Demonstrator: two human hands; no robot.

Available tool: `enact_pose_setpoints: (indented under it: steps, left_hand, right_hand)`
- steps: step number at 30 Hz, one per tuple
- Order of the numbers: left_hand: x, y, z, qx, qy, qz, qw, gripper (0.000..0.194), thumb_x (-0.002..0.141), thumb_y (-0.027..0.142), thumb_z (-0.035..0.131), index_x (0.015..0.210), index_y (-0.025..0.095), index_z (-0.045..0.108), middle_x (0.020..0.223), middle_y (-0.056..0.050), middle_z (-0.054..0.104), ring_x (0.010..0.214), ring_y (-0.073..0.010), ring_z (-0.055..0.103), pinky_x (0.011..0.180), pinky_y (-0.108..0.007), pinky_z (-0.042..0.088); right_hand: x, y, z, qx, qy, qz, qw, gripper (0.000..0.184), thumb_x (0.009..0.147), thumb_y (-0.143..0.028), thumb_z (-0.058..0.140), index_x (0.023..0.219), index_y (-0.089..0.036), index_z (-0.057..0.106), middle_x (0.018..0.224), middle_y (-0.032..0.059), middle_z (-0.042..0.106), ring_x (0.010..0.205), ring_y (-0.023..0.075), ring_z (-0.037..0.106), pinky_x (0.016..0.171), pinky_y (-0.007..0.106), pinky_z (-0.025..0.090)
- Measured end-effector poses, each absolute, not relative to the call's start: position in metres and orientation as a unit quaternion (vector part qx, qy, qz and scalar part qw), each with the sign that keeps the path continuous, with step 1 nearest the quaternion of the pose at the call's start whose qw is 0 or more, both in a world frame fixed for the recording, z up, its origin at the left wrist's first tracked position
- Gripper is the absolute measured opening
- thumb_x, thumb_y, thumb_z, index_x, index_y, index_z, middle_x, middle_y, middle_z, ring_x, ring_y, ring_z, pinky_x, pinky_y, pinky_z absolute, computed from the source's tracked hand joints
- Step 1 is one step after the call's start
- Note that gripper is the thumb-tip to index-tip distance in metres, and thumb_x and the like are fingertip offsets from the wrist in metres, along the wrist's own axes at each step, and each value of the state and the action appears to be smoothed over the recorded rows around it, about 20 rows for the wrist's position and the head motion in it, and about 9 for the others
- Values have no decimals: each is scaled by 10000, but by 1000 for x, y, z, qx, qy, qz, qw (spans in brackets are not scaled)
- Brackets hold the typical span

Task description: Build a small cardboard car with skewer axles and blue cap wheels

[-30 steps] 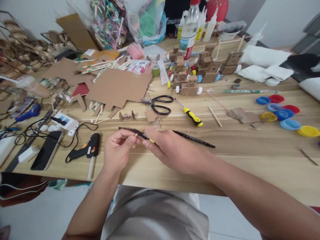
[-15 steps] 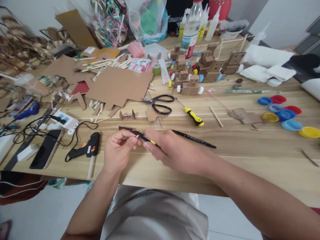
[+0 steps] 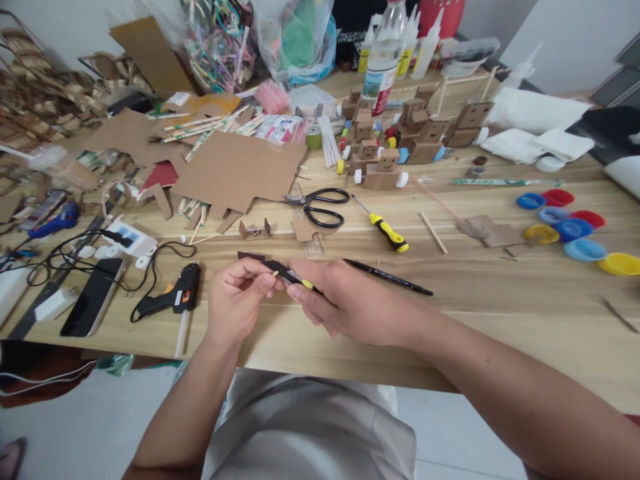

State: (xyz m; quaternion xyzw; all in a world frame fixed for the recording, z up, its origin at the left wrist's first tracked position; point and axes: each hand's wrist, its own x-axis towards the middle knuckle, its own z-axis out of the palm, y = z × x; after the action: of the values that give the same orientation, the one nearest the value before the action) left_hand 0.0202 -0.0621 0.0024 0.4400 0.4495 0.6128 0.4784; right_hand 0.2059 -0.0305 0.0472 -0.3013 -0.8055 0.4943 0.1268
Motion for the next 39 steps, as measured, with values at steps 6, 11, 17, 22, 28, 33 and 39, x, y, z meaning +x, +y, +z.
enact_pose_setpoints:
  steps: [6, 11, 17, 22, 28, 33, 39]
  left_hand:
    - [21, -63, 1, 437, 450, 618, 474, 484, 625, 628, 948, 635, 183, 758, 568, -42, 743, 458, -95, 578, 459, -196, 492]
    - [20, -63, -3, 447, 446, 618, 469, 452, 661, 607, 939, 652, 189, 768, 594, -40, 754, 474, -100, 601, 474, -195, 499]
    - [18, -63, -1, 466, 444, 620, 448, 394, 721, 580, 914, 789, 203, 820, 704, -50, 799, 572, -131, 682, 576, -225, 563]
    - [17, -63, 0, 479, 474, 608, 419, 402, 709, 618, 902, 765, 224, 846, 729, -56, 812, 606, -145, 703, 590, -235, 572]
    - [18, -63, 0, 472, 463, 624, 418, 355, 713, 594, 909, 753, 246, 852, 751, -60, 816, 618, -150, 707, 605, -252, 585]
    - [18, -64, 4, 475, 465, 618, 421, 334, 715, 568, 914, 739, 242, 847, 732, -61, 804, 623, -160, 693, 616, -269, 577]
    - [18, -65, 3, 479, 459, 619, 421, 294, 739, 522, 912, 751, 234, 852, 695, -55, 792, 604, -147, 681, 584, -241, 543]
  right_hand:
    - [202, -33, 45, -341, -882, 299, 124, 176, 1013, -272, 409, 841, -274, 374, 548, -87, 368, 453, 142, 381, 526, 263, 234]
    - [202, -35, 40, -346, -906, 211, 121, 163, 1008, -221, 384, 854, -266, 418, 563, -67, 418, 462, 147, 374, 527, 267, 205]
    - [203, -30, 43, -353, -877, 286, 155, 151, 1009, -266, 374, 859, -274, 365, 568, -71, 424, 467, 149, 414, 524, 256, 255]
    - [208, -26, 46, -346, -858, 339, 172, 197, 1022, -336, 365, 839, -276, 325, 570, -70, 439, 468, 143, 441, 537, 256, 296]
    - [208, -29, 43, -371, -871, 278, 164, 150, 1011, -312, 384, 866, -272, 392, 578, -51, 451, 492, 165, 445, 521, 274, 263]
    - [209, -29, 47, -336, -858, 348, 175, 190, 1027, -349, 378, 852, -274, 370, 569, -68, 438, 470, 144, 433, 520, 265, 304]
    - [212, -29, 44, -344, -869, 314, 164, 210, 1026, -327, 385, 827, -272, 347, 573, -62, 431, 479, 137, 423, 508, 256, 276]
